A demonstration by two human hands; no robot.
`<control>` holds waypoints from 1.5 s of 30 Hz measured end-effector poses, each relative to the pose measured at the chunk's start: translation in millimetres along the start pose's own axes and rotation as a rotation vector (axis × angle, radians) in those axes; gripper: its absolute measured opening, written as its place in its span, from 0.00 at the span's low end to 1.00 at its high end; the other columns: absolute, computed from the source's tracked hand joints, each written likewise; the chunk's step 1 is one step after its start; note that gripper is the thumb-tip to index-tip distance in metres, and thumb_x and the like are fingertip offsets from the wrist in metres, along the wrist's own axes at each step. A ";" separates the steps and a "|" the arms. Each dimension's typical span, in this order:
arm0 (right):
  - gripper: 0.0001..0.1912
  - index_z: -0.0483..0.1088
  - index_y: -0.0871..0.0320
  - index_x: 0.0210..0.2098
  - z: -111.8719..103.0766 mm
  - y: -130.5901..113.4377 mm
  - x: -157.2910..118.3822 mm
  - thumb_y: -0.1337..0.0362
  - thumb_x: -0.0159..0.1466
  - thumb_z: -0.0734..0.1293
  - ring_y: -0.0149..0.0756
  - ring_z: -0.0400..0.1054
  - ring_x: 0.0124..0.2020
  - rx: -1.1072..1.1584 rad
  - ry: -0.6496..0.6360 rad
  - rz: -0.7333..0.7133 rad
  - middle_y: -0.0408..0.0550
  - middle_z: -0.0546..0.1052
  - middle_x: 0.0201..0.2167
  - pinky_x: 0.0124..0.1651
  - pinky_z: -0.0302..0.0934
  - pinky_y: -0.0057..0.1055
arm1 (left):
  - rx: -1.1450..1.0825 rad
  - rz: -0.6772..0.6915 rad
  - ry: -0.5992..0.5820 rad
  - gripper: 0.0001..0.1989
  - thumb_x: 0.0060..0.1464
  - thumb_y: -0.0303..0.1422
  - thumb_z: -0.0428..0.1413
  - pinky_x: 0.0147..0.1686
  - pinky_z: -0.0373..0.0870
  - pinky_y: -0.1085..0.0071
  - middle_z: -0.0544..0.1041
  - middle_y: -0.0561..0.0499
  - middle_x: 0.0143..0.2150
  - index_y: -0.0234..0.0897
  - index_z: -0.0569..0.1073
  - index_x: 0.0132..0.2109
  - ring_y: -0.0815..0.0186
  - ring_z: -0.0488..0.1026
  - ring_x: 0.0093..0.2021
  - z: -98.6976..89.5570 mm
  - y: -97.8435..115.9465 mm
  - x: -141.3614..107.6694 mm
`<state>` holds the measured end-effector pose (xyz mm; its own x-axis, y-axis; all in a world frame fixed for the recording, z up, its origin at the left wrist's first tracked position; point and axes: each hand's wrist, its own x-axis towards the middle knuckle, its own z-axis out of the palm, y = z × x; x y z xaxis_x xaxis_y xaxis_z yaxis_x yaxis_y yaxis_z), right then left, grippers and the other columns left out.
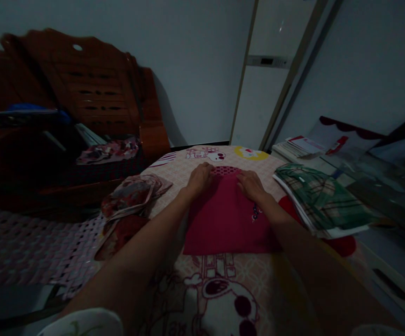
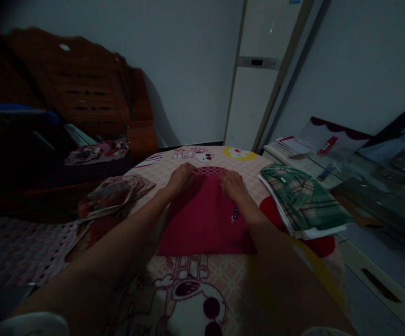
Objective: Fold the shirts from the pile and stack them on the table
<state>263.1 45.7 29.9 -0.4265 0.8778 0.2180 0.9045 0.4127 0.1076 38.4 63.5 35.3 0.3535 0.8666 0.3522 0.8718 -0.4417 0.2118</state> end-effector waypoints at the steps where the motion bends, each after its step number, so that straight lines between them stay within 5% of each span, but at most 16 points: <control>1: 0.16 0.72 0.61 0.51 5.7 -3.1 -8.0 0.66 0.66 0.60 0.47 0.64 0.56 0.035 0.022 0.000 0.59 0.73 0.55 0.59 0.54 0.42 | -0.049 0.038 -0.006 0.15 0.62 0.31 0.47 0.51 0.67 0.67 0.75 0.41 0.51 0.34 0.73 0.51 0.60 0.71 0.52 2.7 4.6 -8.4; 5: 0.23 0.65 0.61 0.61 23.5 -17.4 -38.8 0.60 0.69 0.58 0.49 0.56 0.64 0.152 -0.036 0.061 0.59 0.63 0.65 0.64 0.50 0.45 | -0.163 0.205 -0.154 0.21 0.63 0.37 0.48 0.59 0.62 0.62 0.70 0.40 0.61 0.34 0.67 0.59 0.58 0.66 0.61 17.2 22.1 -39.9; 10: 0.31 0.52 0.56 0.69 35.0 -13.1 -59.5 0.50 0.70 0.53 0.51 0.49 0.69 0.166 -0.134 0.144 0.55 0.53 0.70 0.66 0.46 0.48 | -0.054 0.144 -0.294 0.33 0.64 0.48 0.44 0.66 0.46 0.47 0.51 0.41 0.72 0.39 0.52 0.70 0.51 0.49 0.71 32.5 28.6 -59.8; 18: 0.31 0.52 0.57 0.69 38.0 0.7 -64.2 0.49 0.71 0.51 0.49 0.46 0.70 0.143 -0.131 0.196 0.55 0.52 0.70 0.67 0.43 0.48 | -0.024 0.173 -0.345 0.37 0.59 0.58 0.42 0.64 0.40 0.36 0.45 0.45 0.73 0.52 0.47 0.71 0.46 0.44 0.72 28.4 25.2 -62.3; 45: 0.32 0.55 0.59 0.67 57.8 27.2 -67.0 0.49 0.70 0.52 0.48 0.49 0.69 0.167 -0.053 0.240 0.57 0.55 0.69 0.67 0.45 0.48 | 0.045 0.039 -0.300 0.33 0.64 0.51 0.39 0.67 0.39 0.47 0.48 0.43 0.73 0.43 0.50 0.71 0.51 0.43 0.72 30.8 -21.0 -51.4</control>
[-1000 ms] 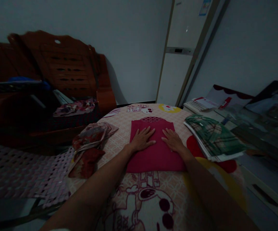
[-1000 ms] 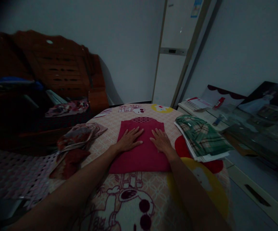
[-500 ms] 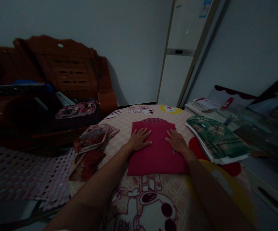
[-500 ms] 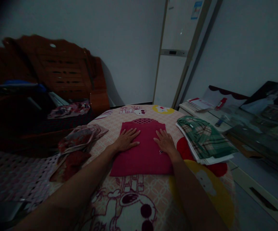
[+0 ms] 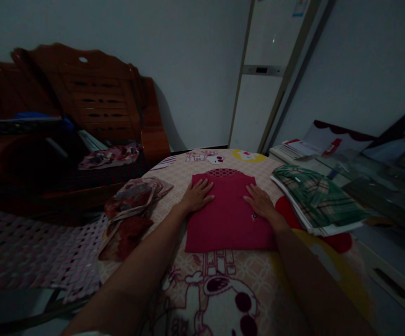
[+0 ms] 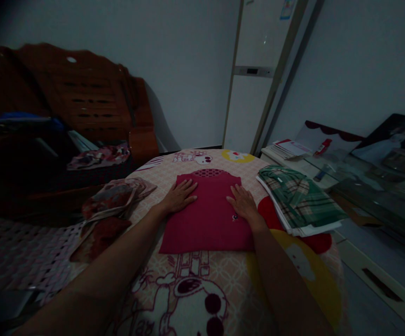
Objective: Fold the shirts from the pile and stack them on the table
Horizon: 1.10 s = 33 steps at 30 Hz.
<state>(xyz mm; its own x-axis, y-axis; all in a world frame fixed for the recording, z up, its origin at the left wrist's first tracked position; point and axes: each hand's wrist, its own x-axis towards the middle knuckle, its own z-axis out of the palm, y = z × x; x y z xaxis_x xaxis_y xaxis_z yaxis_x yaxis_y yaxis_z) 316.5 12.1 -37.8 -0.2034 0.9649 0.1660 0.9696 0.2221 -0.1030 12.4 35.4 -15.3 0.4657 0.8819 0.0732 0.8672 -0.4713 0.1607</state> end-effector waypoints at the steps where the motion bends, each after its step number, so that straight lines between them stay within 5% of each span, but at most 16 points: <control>1: 0.32 0.55 0.59 0.67 0.0 0.0 0.0 0.49 0.70 0.52 0.48 0.49 0.69 -0.002 0.002 -0.002 0.57 0.55 0.69 0.67 0.44 0.47 | -0.001 -0.005 0.000 0.33 0.64 0.50 0.39 0.67 0.39 0.47 0.49 0.43 0.73 0.43 0.50 0.71 0.52 0.43 0.72 -0.6 0.6 -0.1; 6: 0.31 0.55 0.59 0.67 -2.1 -1.7 -0.1 0.50 0.70 0.52 0.48 0.49 0.69 0.002 0.000 0.002 0.57 0.55 0.69 0.67 0.45 0.47 | 0.007 -0.009 0.047 0.32 0.65 0.48 0.41 0.67 0.39 0.48 0.49 0.39 0.72 0.39 0.54 0.70 0.52 0.45 0.72 -10.1 13.7 -5.3; 10: 0.31 0.55 0.59 0.67 -1.6 -1.6 0.2 0.50 0.70 0.53 0.47 0.47 0.70 0.004 -0.011 0.018 0.55 0.54 0.69 0.67 0.45 0.48 | -0.117 0.199 -0.010 0.34 0.64 0.52 0.39 0.67 0.43 0.49 0.46 0.42 0.73 0.42 0.51 0.71 0.55 0.42 0.73 -19.1 38.0 -16.1; 13: 0.31 0.54 0.58 0.68 -1.2 -1.0 0.3 0.49 0.70 0.52 0.47 0.47 0.70 0.012 -0.006 0.025 0.56 0.54 0.70 0.67 0.44 0.48 | -0.144 0.316 -0.076 0.35 0.62 0.55 0.40 0.67 0.42 0.48 0.45 0.43 0.73 0.46 0.48 0.71 0.55 0.41 0.73 -17.3 52.4 -22.5; 18: 0.31 0.55 0.59 0.67 -2.7 -1.3 0.5 0.50 0.70 0.53 0.47 0.48 0.69 0.015 -0.011 0.015 0.56 0.54 0.69 0.68 0.44 0.48 | -0.106 0.323 -0.134 0.35 0.63 0.54 0.40 0.67 0.40 0.47 0.45 0.43 0.73 0.46 0.48 0.71 0.55 0.41 0.73 -6.7 50.4 -18.5; 22: 0.30 0.57 0.58 0.66 0.8 1.1 0.5 0.52 0.70 0.53 0.47 0.48 0.69 0.030 0.015 0.014 0.56 0.55 0.69 0.67 0.45 0.48 | -0.063 0.098 0.014 0.33 0.63 0.50 0.43 0.66 0.43 0.46 0.45 0.41 0.73 0.44 0.51 0.71 0.51 0.43 0.72 -0.2 23.4 -6.8; 27: 0.30 0.60 0.63 0.64 6.9 6.3 2.8 0.53 0.69 0.54 0.47 0.51 0.68 0.094 0.104 0.051 0.60 0.58 0.67 0.67 0.48 0.46 | -0.056 -0.320 0.236 0.35 0.62 0.45 0.45 0.64 0.53 0.55 0.56 0.31 0.69 0.27 0.54 0.68 0.48 0.52 0.69 3.5 -19.4 4.6; 33: 0.28 0.63 0.67 0.61 2.3 11.7 27.6 0.55 0.67 0.58 0.50 0.60 0.63 0.109 0.134 0.185 0.64 0.67 0.61 0.63 0.52 0.44 | -0.058 -0.555 0.201 0.29 0.57 0.51 0.50 0.54 0.63 0.56 0.72 0.32 0.56 0.31 0.71 0.54 0.45 0.67 0.57 -10.2 -38.0 21.9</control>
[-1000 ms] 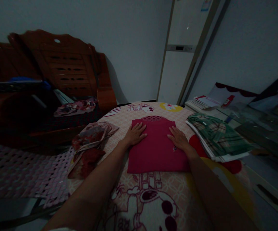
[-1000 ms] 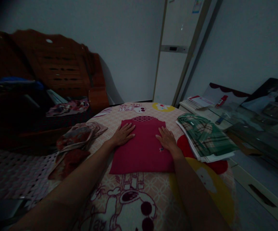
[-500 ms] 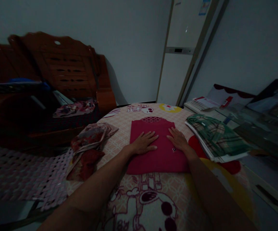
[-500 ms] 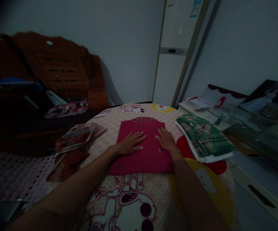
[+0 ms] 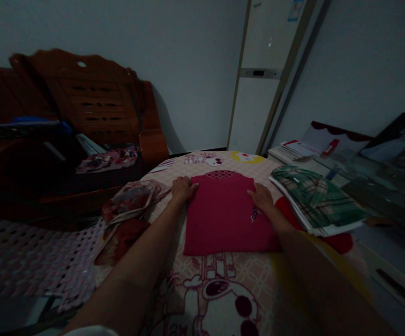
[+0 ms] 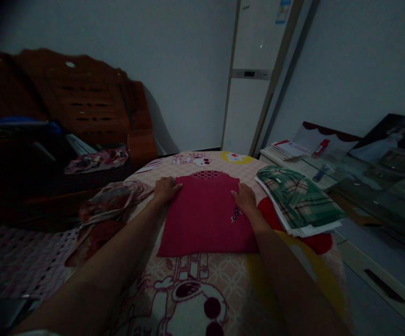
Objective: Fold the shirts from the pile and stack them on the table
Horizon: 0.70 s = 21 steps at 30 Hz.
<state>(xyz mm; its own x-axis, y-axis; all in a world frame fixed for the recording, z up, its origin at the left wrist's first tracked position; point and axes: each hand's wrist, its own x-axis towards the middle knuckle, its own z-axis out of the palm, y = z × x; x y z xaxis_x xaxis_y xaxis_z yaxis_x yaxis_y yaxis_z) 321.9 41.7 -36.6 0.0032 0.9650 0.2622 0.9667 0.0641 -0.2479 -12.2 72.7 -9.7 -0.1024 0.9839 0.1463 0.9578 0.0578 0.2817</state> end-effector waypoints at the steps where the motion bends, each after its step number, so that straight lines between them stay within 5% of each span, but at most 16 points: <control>1: 0.28 0.63 0.67 0.60 0.1 0.1 7.3 0.56 0.67 0.58 0.50 0.61 0.62 0.002 -0.007 0.021 0.64 0.68 0.60 0.63 0.53 0.43 | -0.012 -0.034 -0.010 0.30 0.56 0.52 0.50 0.53 0.64 0.56 0.72 0.32 0.55 0.31 0.73 0.52 0.44 0.67 0.57 -1.6 1.8 3.6; 7: 0.25 0.71 0.64 0.52 4.8 1.5 49.2 0.54 0.62 0.65 0.48 0.70 0.53 0.085 -0.012 0.176 0.61 0.75 0.52 0.54 0.62 0.39 | -0.105 -0.112 -0.017 0.28 0.52 0.55 0.55 0.47 0.67 0.61 0.73 0.36 0.54 0.36 0.76 0.48 0.48 0.69 0.55 -0.8 11.3 16.0; 13: 0.21 0.75 0.62 0.40 0.4 5.4 63.4 0.54 0.52 0.72 0.48 0.72 0.45 0.220 -0.025 0.269 0.58 0.77 0.44 0.46 0.65 0.38 | -0.107 -0.130 -0.039 0.25 0.47 0.52 0.61 0.44 0.68 0.58 0.75 0.36 0.52 0.36 0.78 0.42 0.44 0.70 0.53 -0.3 13.1 23.3; 21: 0.09 0.71 0.59 0.26 -5.5 6.9 60.2 0.64 0.44 0.71 0.38 0.71 0.32 0.629 0.044 0.219 0.44 0.77 0.28 0.37 0.64 0.33 | -0.512 0.036 -0.015 0.09 0.46 0.32 0.61 0.35 0.67 0.68 0.79 0.47 0.35 0.35 0.75 0.37 0.61 0.74 0.36 9.8 5.2 28.8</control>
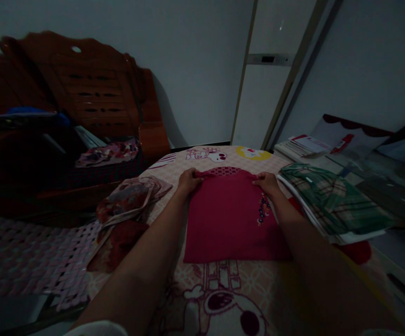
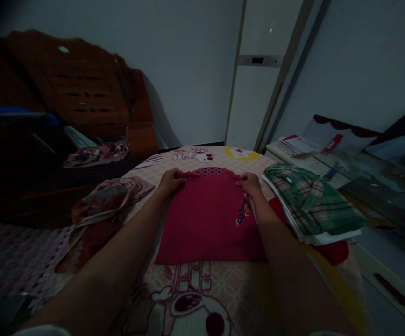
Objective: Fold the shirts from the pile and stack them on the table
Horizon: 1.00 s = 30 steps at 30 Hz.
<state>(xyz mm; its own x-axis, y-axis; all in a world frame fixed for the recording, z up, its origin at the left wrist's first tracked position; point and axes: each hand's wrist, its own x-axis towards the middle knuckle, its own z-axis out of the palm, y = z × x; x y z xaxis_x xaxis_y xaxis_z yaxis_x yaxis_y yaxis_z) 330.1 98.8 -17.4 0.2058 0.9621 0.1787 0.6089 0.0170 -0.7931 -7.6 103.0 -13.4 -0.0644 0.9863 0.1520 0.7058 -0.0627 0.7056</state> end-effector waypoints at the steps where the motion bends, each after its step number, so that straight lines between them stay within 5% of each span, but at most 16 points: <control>1: 0.09 0.71 0.59 0.26 0.4 -1.8 -1.2 0.64 0.44 0.71 0.37 0.71 0.31 0.060 0.010 -0.003 0.44 0.77 0.27 0.36 0.63 0.32 | -0.066 0.009 0.007 0.10 0.45 0.31 0.61 0.34 0.67 0.69 0.79 0.48 0.34 0.35 0.74 0.37 0.62 0.74 0.35 1.5 -1.3 0.5; 6: 0.14 0.73 0.60 0.27 -2.0 -16.5 -12.6 0.61 0.41 0.72 0.34 0.68 0.26 0.337 0.073 0.059 0.42 0.76 0.24 0.32 0.61 0.30 | -0.491 -0.010 -0.012 0.14 0.39 0.28 0.60 0.31 0.68 0.71 0.78 0.51 0.32 0.34 0.75 0.38 0.66 0.73 0.30 2.1 0.1 -3.6; 11: 0.18 0.74 0.59 0.27 -19.9 -33.4 -30.1 0.57 0.38 0.76 0.32 0.67 0.25 0.573 0.027 -0.005 0.41 0.76 0.24 0.33 0.62 0.30 | -0.779 0.115 -0.036 0.18 0.35 0.31 0.64 0.36 0.70 0.69 0.80 0.50 0.35 0.33 0.77 0.38 0.64 0.74 0.34 -20.5 16.8 -21.0; 15: 0.17 0.77 0.59 0.27 -48.2 -38.7 -55.4 0.61 0.37 0.77 0.30 0.67 0.25 0.592 -0.053 -0.060 0.40 0.76 0.23 0.33 0.62 0.29 | -0.740 0.216 -0.227 0.19 0.35 0.31 0.66 0.38 0.70 0.69 0.80 0.49 0.36 0.33 0.78 0.39 0.64 0.75 0.35 -54.2 29.1 -42.4; 19: 0.11 0.78 0.58 0.25 -74.1 -29.0 -92.8 0.64 0.40 0.75 0.33 0.70 0.27 0.500 -0.306 -0.055 0.44 0.78 0.24 0.33 0.64 0.29 | -0.619 0.234 -0.500 0.15 0.40 0.31 0.65 0.31 0.67 0.74 0.80 0.49 0.33 0.32 0.79 0.39 0.68 0.73 0.31 -78.4 29.0 -69.9; 24: 0.08 0.80 0.58 0.27 -78.0 -16.4 -122.9 0.66 0.45 0.72 0.35 0.72 0.29 0.358 -0.536 -0.030 0.46 0.80 0.27 0.36 0.65 0.31 | -0.467 0.266 -0.848 0.11 0.44 0.27 0.61 0.29 0.64 0.78 0.81 0.48 0.34 0.32 0.80 0.39 0.70 0.73 0.30 -68.0 19.1 -95.0; 30: 0.08 0.80 0.58 0.27 -76.9 -20.4 -124.8 0.68 0.46 0.70 0.36 0.73 0.32 0.328 -0.564 -0.107 0.48 0.81 0.29 0.41 0.65 0.31 | -0.453 0.287 -0.886 0.13 0.44 0.24 0.59 0.31 0.66 0.78 0.81 0.48 0.36 0.33 0.80 0.40 0.70 0.74 0.32 -61.9 17.3 -97.6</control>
<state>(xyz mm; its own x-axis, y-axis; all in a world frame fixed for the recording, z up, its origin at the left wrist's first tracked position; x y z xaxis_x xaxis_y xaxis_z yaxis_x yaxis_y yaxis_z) 351.0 -42.6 21.2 -0.3302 0.9439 0.0041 0.3204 0.1162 -0.9401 -32.8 -3.8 26.8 0.7363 0.6721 -0.0788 0.2694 -0.1843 0.9452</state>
